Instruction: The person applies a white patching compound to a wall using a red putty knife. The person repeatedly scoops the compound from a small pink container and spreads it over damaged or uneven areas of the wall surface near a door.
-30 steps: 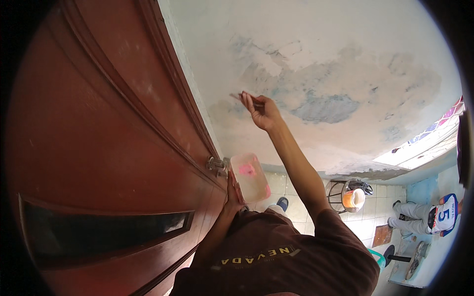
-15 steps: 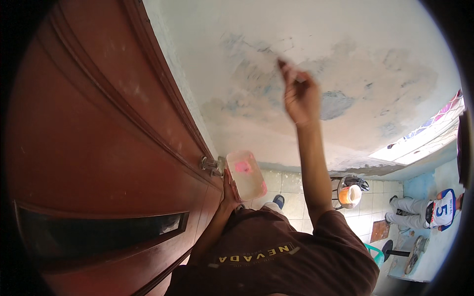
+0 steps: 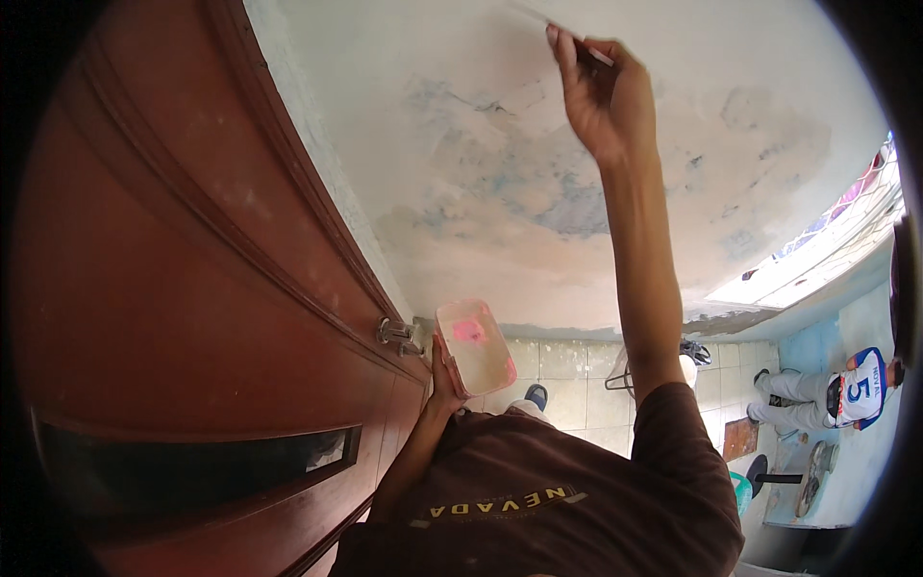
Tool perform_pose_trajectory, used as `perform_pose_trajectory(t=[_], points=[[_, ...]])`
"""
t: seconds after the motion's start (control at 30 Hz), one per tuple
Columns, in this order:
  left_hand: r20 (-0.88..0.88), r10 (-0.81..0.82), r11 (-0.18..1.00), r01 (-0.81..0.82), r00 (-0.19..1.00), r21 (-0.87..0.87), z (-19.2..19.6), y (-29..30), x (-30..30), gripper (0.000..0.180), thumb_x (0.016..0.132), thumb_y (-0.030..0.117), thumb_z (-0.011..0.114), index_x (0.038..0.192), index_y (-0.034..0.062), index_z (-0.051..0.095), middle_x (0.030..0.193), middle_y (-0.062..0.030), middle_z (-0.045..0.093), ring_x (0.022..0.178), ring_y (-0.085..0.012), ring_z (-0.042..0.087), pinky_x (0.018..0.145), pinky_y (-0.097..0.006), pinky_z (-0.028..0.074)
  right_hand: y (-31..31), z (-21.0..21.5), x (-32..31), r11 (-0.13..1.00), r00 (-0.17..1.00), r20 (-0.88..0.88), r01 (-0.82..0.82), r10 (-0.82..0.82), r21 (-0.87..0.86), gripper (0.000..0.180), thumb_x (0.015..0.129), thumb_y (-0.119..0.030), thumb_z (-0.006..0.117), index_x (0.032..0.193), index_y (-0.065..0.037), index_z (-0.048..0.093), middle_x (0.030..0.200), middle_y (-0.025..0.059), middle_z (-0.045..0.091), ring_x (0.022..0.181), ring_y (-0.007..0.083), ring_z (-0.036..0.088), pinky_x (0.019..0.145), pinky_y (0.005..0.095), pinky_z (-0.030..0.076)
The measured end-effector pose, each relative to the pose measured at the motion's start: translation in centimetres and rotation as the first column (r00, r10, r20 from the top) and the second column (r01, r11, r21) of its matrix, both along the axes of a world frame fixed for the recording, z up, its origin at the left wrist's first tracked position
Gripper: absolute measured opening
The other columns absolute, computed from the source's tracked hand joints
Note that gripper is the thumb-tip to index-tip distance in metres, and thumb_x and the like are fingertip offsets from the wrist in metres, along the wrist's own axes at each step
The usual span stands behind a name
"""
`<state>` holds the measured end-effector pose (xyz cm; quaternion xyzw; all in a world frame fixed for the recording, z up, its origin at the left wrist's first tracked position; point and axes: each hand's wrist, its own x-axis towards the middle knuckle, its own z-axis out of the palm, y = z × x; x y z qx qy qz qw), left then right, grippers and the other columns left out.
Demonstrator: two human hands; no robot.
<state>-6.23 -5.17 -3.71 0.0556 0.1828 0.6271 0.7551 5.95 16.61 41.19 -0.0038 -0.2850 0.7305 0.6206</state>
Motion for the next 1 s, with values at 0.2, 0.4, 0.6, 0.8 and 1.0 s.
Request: perform_pose_trajectory(t=[0.2, 0.4, 0.6, 0.8, 1.0], points=[[0.052, 0.026, 1.000, -0.026, 0.998, -0.008, -1.9, 0.3, -0.3, 0.088, 0.092, 0.080, 0.040, 0.153, 0.0164, 0.038, 0.142, -0.0114, 0.054, 0.131, -0.0342, 0.056, 0.107, -0.060, 0.048, 0.4, -21.6, -1.7, 0.885, 0.922, 0.303, -0.080, 0.240, -0.458, 0.020, 0.098, -0.002, 0.042, 0.103, 0.016, 0.049, 0.117, 0.0324, 0.060, 0.117, 0.0408, 0.061, 0.105, 0.0407, 0.057], [0.037, 0.022, 1.000, -0.022, 0.999, 0.000, 0.1, 0.9, 0.9, 0.087, 0.092, 0.080, 0.040, 0.150, 0.0156, 0.040, 0.142, -0.0109, 0.055, 0.130, -0.0336, 0.056, 0.108, -0.059, 0.048, 10.8, -28.0, 2.3, 0.818, 0.964, 0.040, -0.201, 0.263, -0.539, 0.037, 0.098, 0.003, 0.038, 0.126, 0.025, 0.040, 0.134, 0.0360, 0.049, 0.122, 0.0393, 0.059, 0.100, 0.0365, 0.061], [0.096, 0.000, 1.000, 0.002, 0.995, -0.017, -0.5, 0.0, -0.1, 0.085, 0.093, 0.078, 0.041, 0.152, 0.0162, 0.038, 0.143, -0.0114, 0.054, 0.131, -0.0335, 0.056, 0.109, -0.060, 0.047, 2.0, -2.6, -1.7, 0.992, 0.988, 0.111, -0.095, 0.103, -0.080, 0.033, 0.100, 0.002, 0.038, 0.117, 0.029, 0.046, 0.126, 0.0351, 0.055, 0.119, 0.0363, 0.062, 0.104, 0.0320, 0.059], [0.079, 0.014, 1.000, -0.013, 0.997, -0.012, -0.7, -0.3, -0.2, 0.084, 0.094, 0.077, 0.042, 0.153, 0.0167, 0.038, 0.145, -0.0111, 0.052, 0.132, -0.0338, 0.055, 0.108, -0.061, 0.047, -1.0, -14.4, -3.1, 0.990, 0.919, 0.390, 0.001, 0.056, -0.144, 0.034, 0.102, -0.007, 0.032, 0.111, 0.019, 0.053, 0.123, 0.0315, 0.061, 0.119, 0.0361, 0.061, 0.105, 0.0369, 0.055], [0.158, -0.020, 1.000, 0.024, 0.987, -0.019, -0.7, -0.1, 0.0, 0.084, 0.093, 0.076, 0.045, 0.153, 0.0171, 0.038, 0.147, -0.0110, 0.051, 0.132, -0.0348, 0.054, 0.110, -0.063, 0.044, 8.0, -29.8, 0.7, 0.844, 0.929, 0.369, 0.180, 0.023, -0.505, 0.026, 0.097, 0.001, 0.037, 0.103, 0.025, 0.047, 0.118, 0.0358, 0.058, 0.112, 0.0432, 0.063, 0.095, 0.0393, 0.063]])
